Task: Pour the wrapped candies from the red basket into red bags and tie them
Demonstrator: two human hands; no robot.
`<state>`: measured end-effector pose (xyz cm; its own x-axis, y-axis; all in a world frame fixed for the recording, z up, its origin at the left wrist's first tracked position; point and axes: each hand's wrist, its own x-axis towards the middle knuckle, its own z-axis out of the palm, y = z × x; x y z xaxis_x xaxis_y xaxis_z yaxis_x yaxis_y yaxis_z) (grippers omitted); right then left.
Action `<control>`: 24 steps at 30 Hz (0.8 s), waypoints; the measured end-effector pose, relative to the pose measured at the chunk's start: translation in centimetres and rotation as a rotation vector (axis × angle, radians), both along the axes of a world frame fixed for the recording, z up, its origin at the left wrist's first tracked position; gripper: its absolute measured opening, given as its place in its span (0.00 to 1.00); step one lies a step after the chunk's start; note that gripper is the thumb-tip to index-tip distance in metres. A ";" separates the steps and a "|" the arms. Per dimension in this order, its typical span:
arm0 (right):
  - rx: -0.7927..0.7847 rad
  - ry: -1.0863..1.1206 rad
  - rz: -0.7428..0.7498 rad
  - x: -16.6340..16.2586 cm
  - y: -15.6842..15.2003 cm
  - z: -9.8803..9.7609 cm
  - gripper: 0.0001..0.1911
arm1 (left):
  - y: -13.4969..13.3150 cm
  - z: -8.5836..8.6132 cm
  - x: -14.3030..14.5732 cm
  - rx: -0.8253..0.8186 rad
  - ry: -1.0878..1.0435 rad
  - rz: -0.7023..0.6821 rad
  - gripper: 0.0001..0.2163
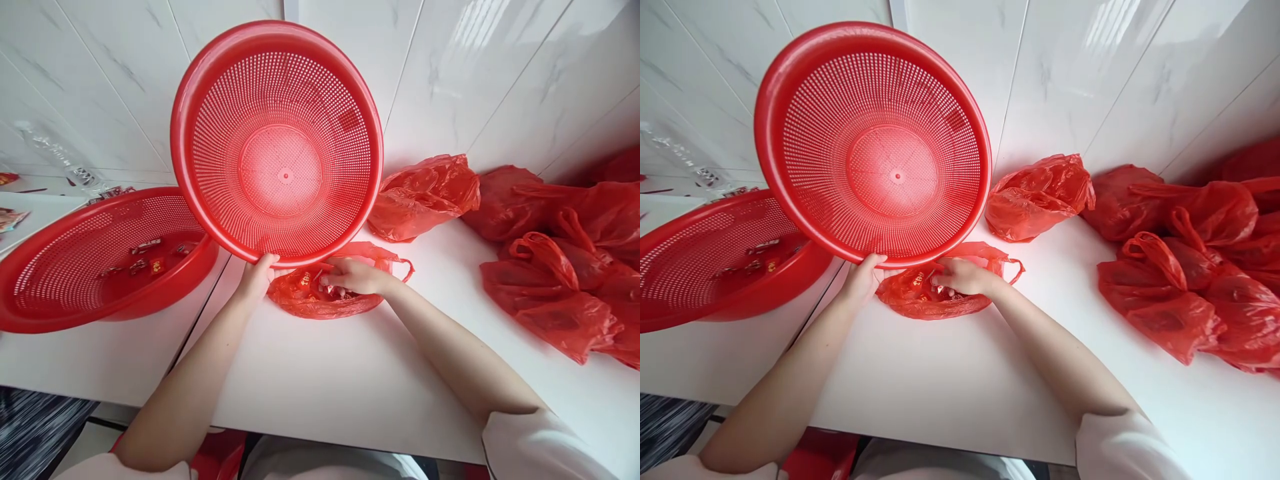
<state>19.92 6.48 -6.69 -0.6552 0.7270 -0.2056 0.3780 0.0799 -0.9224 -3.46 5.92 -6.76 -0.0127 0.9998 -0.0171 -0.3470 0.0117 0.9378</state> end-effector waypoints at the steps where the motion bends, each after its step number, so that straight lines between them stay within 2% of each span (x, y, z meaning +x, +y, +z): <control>1: 0.007 0.013 -0.033 -0.1 0.1 -0.1 0.15 | 0.0 0.0 0.0 0.005 -0.002 -0.005 0.03; 4: 0.040 0.048 -0.120 -0.5 0.3 -0.2 0.14 | 0.0 0.2 -0.1 0.029 -0.032 0.010 0.06; 7: 0.260 -0.016 -0.304 -0.4 0.5 -0.3 0.15 | 0.0 0.6 -0.1 0.048 -0.065 0.014 0.09; 10: 0.461 -0.052 -0.529 -0.2 0.7 -0.3 0.14 | -0.1 1.1 -0.1 0.037 -0.081 0.008 0.07; 12: 0.503 0.020 -0.640 -0.1 0.6 -0.1 0.20 | -0.3 1.5 -0.1 0.015 -0.109 0.012 0.05; 13: 0.521 0.069 -0.661 -0.1 0.5 0.1 0.26 | -0.3 1.7 -0.1 0.005 -0.128 0.006 0.04; 15: 0.573 0.147 -0.621 0.0 0.3 0.6 0.39 | -0.4 2.1 -0.3 -0.015 -0.164 -0.031 0.02; 17: 0.658 0.180 -0.566 0.2 0.2 1.0 0.42 | -0.4 2.3 -0.6 -0.033 -0.183 -0.075 0.02; 20: 0.827 0.177 -0.573 0.8 0.4 1.4 0.37 | -0.4 2.2 -1.0 -0.069 -0.154 -0.141 0.01; 24: 0.989 0.087 -0.641 2.0 1.1 1.9 0.21 | -0.9 2.5 -1.4 -0.053 -0.009 -0.370 0.13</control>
<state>21.94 7.55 -4.84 -0.0966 0.7463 0.6586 0.5480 0.5922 -0.5907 -4.83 5.07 -4.23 0.3494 0.9346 -0.0671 -0.3183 0.1858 0.9296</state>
